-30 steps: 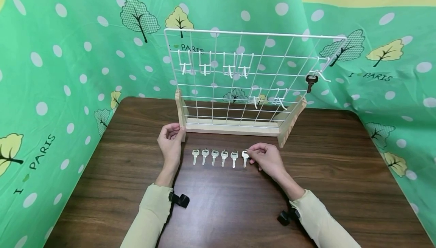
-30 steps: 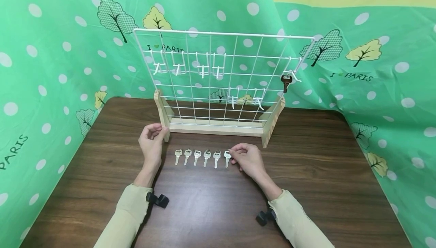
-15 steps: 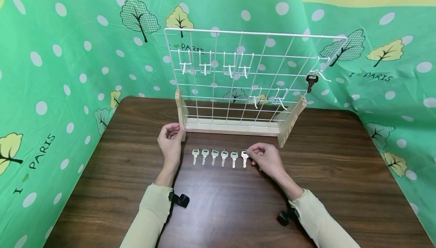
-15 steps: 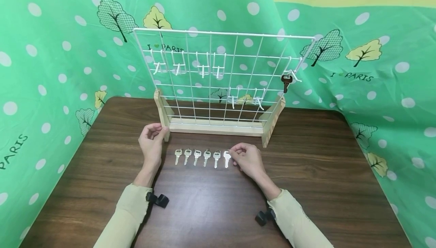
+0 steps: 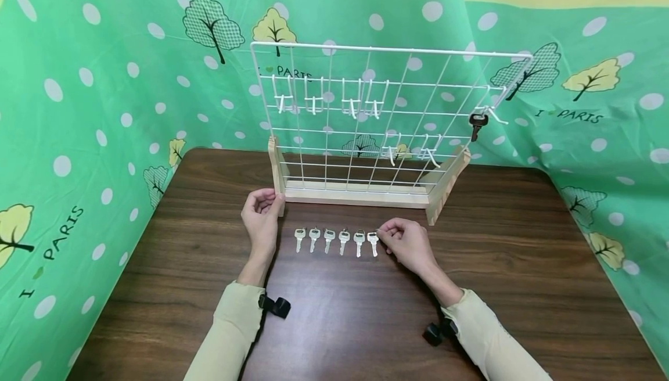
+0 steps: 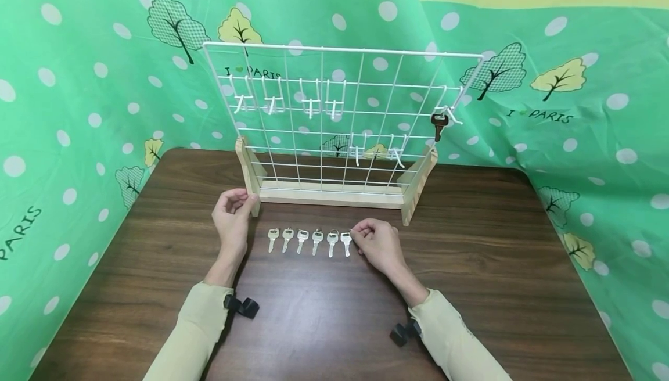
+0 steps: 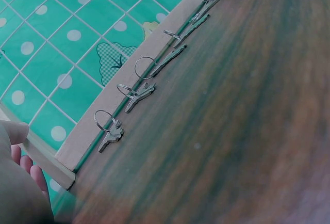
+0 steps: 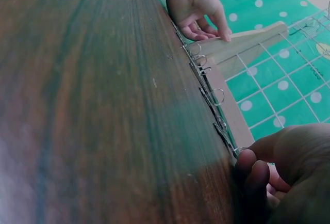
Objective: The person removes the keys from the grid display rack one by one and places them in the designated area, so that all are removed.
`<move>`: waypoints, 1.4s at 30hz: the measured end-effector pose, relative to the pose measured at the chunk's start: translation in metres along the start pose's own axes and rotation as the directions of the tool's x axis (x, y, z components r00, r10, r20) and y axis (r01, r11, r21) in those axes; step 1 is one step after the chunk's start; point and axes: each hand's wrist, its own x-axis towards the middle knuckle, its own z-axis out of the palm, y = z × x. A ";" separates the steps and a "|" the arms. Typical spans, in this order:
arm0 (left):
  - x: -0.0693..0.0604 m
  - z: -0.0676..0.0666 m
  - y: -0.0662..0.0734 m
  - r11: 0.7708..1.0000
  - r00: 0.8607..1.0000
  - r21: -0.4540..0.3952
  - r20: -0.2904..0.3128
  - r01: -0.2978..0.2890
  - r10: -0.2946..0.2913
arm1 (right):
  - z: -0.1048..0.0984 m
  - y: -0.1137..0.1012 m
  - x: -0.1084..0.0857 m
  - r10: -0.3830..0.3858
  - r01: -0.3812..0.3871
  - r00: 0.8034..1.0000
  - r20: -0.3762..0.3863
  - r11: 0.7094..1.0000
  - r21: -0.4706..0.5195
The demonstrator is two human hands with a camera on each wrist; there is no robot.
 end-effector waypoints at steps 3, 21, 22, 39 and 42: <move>0.000 0.000 -0.001 1.000 1.000 0.000 -0.001 0.004 -0.004 | -0.001 -0.001 -0.001 0.003 -0.003 1.000 0.005 1.000 -0.006; 0.001 -0.001 -0.003 1.000 1.000 -0.004 0.000 -0.006 0.006 | -0.006 -0.003 -0.003 0.027 -0.027 0.998 0.048 1.000 0.015; 0.001 -0.001 -0.003 1.000 1.000 -0.002 0.000 -0.006 0.006 | -0.006 -0.003 -0.003 0.028 -0.028 0.998 0.048 0.999 0.019; 0.001 -0.001 -0.003 1.000 1.000 0.000 0.005 -0.014 0.014 | -0.008 -0.003 -0.003 0.020 -0.024 0.997 0.072 0.998 0.059; 0.001 -0.001 -0.003 1.000 1.000 0.003 0.005 -0.013 0.013 | -0.008 -0.003 -0.003 0.018 -0.024 0.997 0.076 0.997 0.069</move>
